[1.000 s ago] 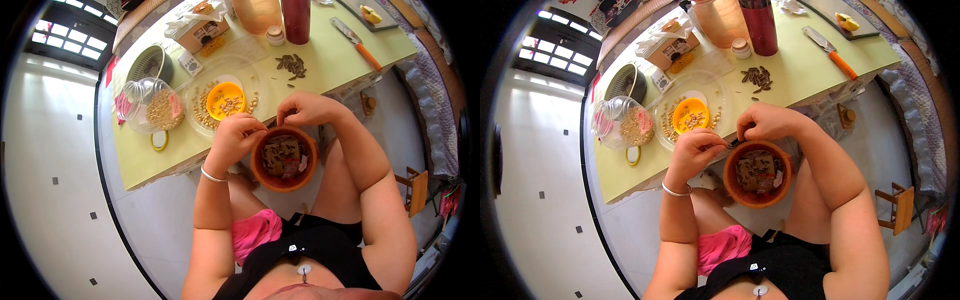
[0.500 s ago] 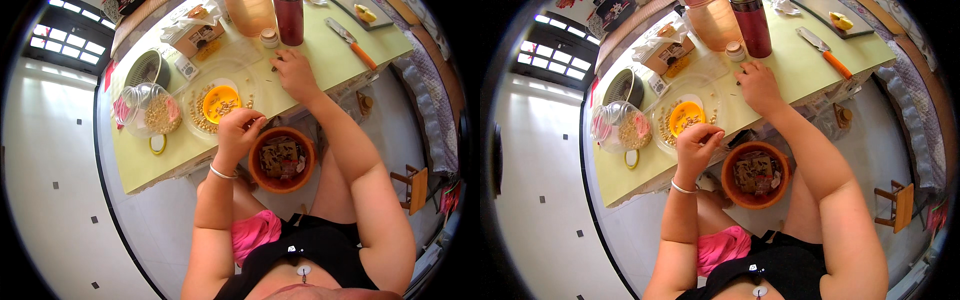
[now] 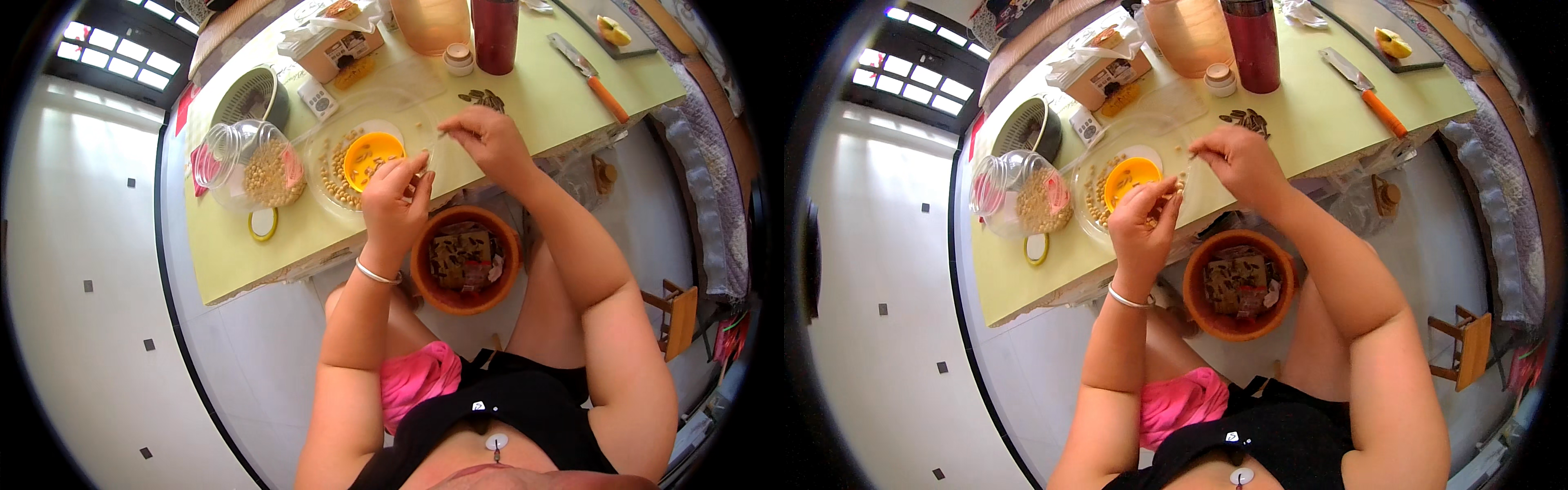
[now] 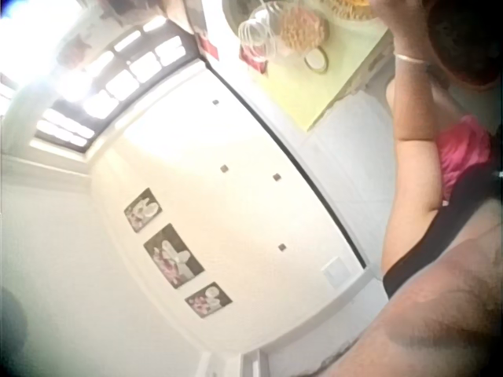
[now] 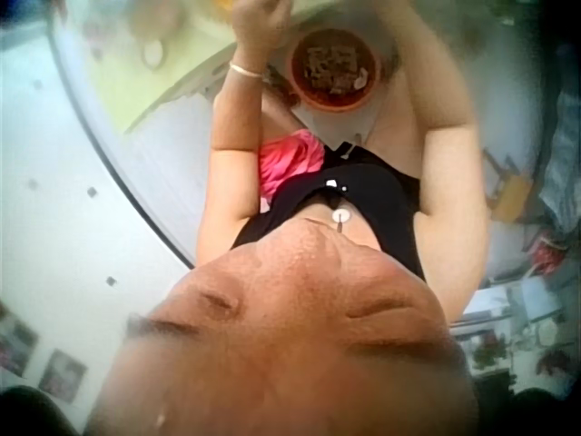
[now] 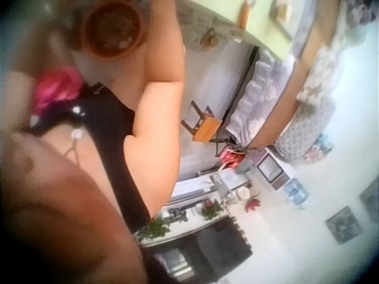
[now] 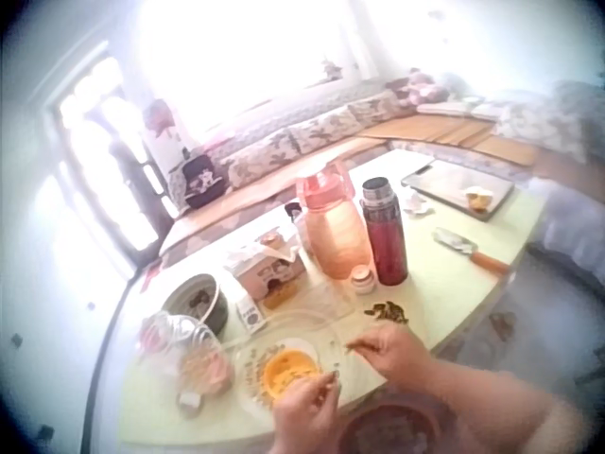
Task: The person sits on the floor and peels the outer husks off seeds by hand. They place the peeled seeds into a yellow bowl and discard the husks into a brown bowl held in their lap.
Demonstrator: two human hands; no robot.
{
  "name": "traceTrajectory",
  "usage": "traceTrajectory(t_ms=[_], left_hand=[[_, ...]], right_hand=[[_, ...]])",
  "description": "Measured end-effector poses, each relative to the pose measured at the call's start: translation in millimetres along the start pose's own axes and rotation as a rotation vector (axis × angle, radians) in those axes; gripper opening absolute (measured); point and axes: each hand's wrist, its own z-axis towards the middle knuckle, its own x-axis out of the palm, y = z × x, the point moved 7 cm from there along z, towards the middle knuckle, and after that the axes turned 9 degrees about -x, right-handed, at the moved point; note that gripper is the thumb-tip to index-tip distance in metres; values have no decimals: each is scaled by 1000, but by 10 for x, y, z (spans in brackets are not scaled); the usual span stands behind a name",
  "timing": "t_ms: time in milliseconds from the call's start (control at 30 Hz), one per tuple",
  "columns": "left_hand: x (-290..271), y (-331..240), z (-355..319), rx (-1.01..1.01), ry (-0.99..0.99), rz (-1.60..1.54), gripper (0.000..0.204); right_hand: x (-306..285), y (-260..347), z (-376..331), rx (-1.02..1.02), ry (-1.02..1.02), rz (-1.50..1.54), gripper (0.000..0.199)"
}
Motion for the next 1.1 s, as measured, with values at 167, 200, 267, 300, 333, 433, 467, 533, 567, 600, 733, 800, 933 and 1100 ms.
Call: traceTrajectory(t_ms=[167,200,267,300,333,433,467,533,567,600,733,800,933,1100], left_hand=[[20,-65,-28,212,-82,117,17],[17,-46,-32,183,-75,117,17],[8,-43,-37,125,-59,114,18],[9,-79,-33,157,-85,133,17],[11,-114,-31,188,-111,152,16],[29,-146,-56,231,-140,213,13],[44,-152,-65,238,-141,230,11],[67,-166,-67,219,-117,261,10],[73,-168,-65,208,-107,277,10],[79,-181,-62,207,-99,293,10],[105,-174,-68,196,-82,328,12],[121,-168,-76,192,-78,326,13],[123,-167,-94,171,-78,303,13],[72,-177,-89,206,-86,328,14]], right_hand=[[203,202,-188,124,98,391,11],[232,183,-206,171,79,477,11],[279,129,-242,265,40,645,10],[284,93,-259,327,52,658,10],[287,56,-277,390,64,671,10],[321,22,-305,452,47,714,11],[323,14,-313,453,31,725,11],[380,-94,-353,401,17,714,14],[389,-81,-335,374,13,709,15],[389,-87,-352,415,18,720,14],[373,-32,-381,485,-11,724,12],[372,-42,-382,447,-42,680,11],[418,-100,-392,373,-26,595,9],[433,-36,-374,462,11,696,12]])
